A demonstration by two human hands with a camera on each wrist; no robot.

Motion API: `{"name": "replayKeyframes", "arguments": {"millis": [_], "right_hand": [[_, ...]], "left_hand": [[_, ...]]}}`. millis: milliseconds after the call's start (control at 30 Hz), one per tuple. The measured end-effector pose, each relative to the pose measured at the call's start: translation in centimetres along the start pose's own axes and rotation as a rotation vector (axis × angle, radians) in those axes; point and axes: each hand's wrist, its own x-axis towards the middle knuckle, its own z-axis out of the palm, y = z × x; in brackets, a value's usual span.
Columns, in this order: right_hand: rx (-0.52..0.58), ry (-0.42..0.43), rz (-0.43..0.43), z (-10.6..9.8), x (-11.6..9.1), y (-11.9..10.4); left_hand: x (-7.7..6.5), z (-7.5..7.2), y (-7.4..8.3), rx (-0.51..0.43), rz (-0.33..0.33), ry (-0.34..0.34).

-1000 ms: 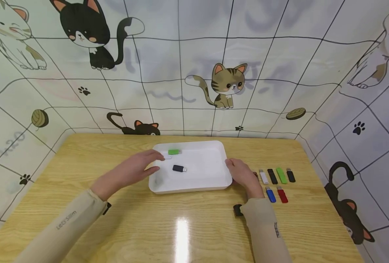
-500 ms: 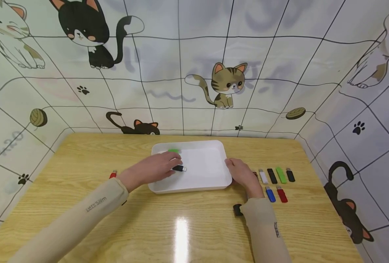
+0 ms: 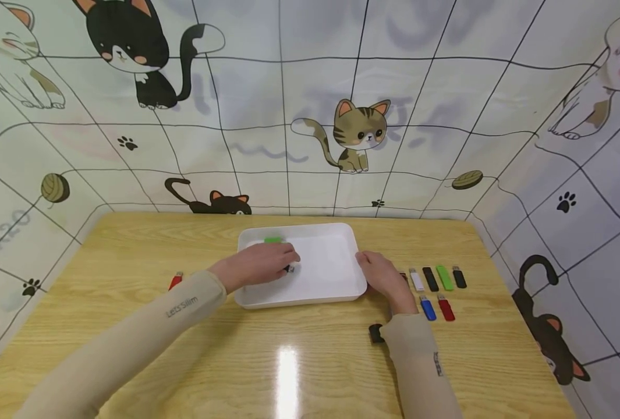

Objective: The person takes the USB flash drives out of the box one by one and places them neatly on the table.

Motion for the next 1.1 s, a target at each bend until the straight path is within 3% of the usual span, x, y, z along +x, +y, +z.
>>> {"name": "replayKeyframes", "arguments": {"millis": [167, 300, 567, 833, 1100], "right_hand": [[-0.016, -0.003, 0.005, -0.1, 0.1, 0.1], [-0.015, -0.004, 0.01, -0.1, 0.2, 0.2], [-0.033, -0.001, -0.009, -0.3, 0.3, 0.2], [-0.02, -0.003, -0.021, -0.3, 0.4, 0.1], [-0.004, -0.011, -0.013, -0.2, 0.6, 0.3]], "left_hand": [[0.5, 0.2, 0.1, 0.031, -0.032, -0.036], [0.9, 0.2, 0.1, -0.002, -0.08, -0.076], [1.4, -0.1, -0.1, -0.038, -0.1, -0.121], [1.8, -0.1, 0.1, -0.075, -0.09, -0.095], [1.6, 0.1, 0.1, -0.038, -0.104, -0.082]]}}
